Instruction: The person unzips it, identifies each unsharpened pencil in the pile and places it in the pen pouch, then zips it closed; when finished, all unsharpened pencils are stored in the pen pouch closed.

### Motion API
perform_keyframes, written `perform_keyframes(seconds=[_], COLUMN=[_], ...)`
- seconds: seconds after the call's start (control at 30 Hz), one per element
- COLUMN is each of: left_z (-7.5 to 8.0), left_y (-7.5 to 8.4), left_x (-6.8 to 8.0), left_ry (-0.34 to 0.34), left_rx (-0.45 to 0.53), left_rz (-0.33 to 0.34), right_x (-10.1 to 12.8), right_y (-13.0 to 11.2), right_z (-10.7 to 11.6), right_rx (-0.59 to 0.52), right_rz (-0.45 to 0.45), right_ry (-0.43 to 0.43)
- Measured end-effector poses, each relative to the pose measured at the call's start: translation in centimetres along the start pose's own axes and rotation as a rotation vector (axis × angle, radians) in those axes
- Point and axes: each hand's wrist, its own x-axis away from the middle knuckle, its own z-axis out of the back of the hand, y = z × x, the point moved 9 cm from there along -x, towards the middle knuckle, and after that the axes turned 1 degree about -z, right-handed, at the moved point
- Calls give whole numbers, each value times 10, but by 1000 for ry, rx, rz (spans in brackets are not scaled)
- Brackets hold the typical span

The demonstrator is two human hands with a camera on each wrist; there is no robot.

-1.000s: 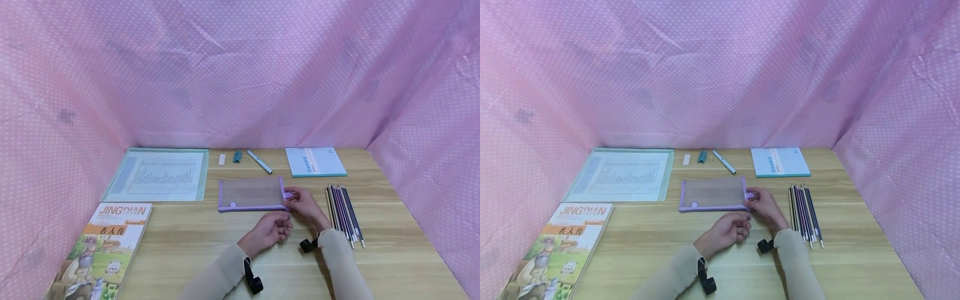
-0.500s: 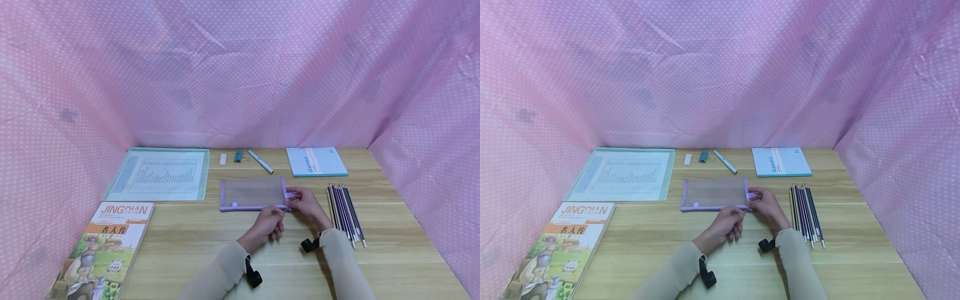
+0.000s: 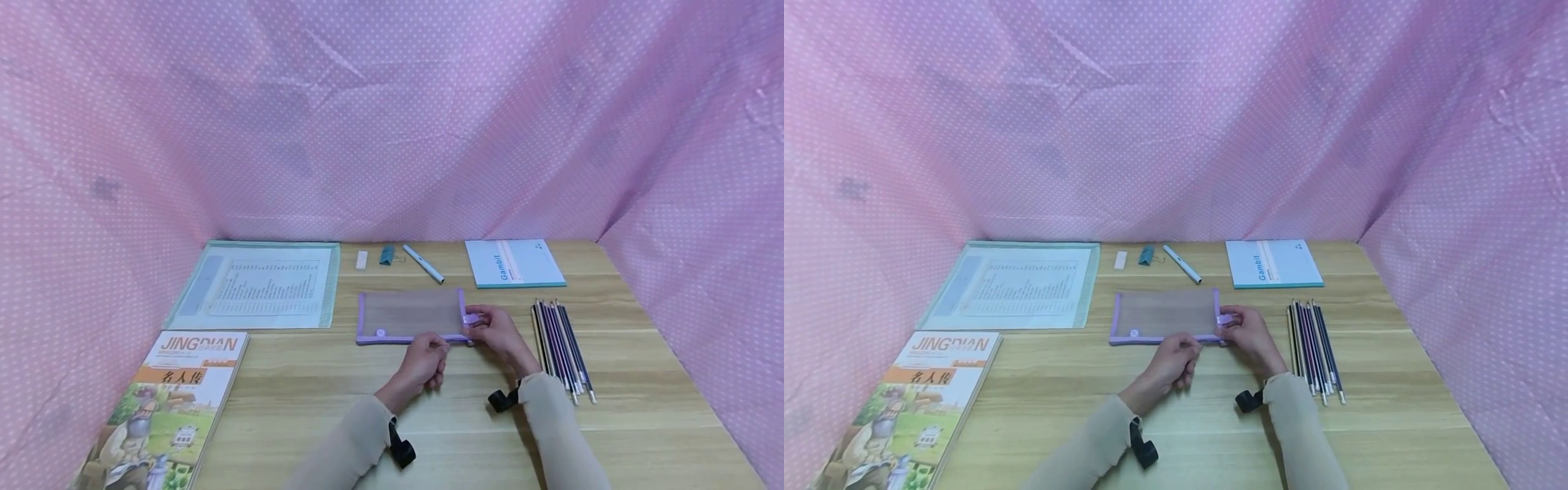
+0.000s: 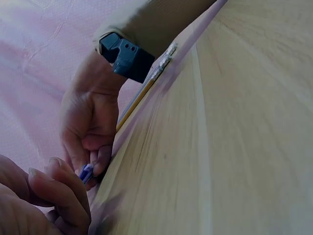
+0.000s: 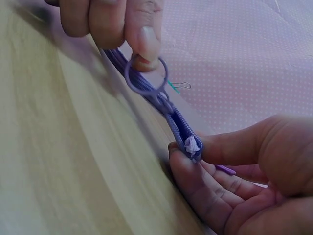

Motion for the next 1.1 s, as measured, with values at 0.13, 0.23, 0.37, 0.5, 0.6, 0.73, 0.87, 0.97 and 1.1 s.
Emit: perform_keyframes(seconds=[0.13, 0.23, 0.37, 0.5, 0.6, 0.73, 0.87, 0.97, 1.1], left_z=[15, 31, 52, 76, 95, 119, 146, 164, 182], left_y=[0, 1, 4, 8, 10, 13, 14, 13, 12], left_x=[3, 7, 14, 22, 29, 36, 44, 48, 51], left_ry=[27, 53, 86, 127, 165, 223, 289, 322, 348], left_rx=[2, -8, -27, -62, -103, -165, -227, -268, -288], left_rz=[-9, -30, -66, -93, -102, -115, -117, -101, -94], right_x=[0, 0, 1, 1, 1, 1, 1, 1, 0], right_y=[0, 0, 0, 0, 1, 1, 2, 2, 1], right_z=[0, 0, 0, -1, -2, -2, -2, -2, -1], right_rx=[-14, -20, -21, -22, -25, -25, -27, -23, -30], right_rz=[-9, -19, -22, -20, -24, -22, -32, -38, -45], right_ry=[-8, -9, -6, -2, -2, -11, -13, -13, -14])
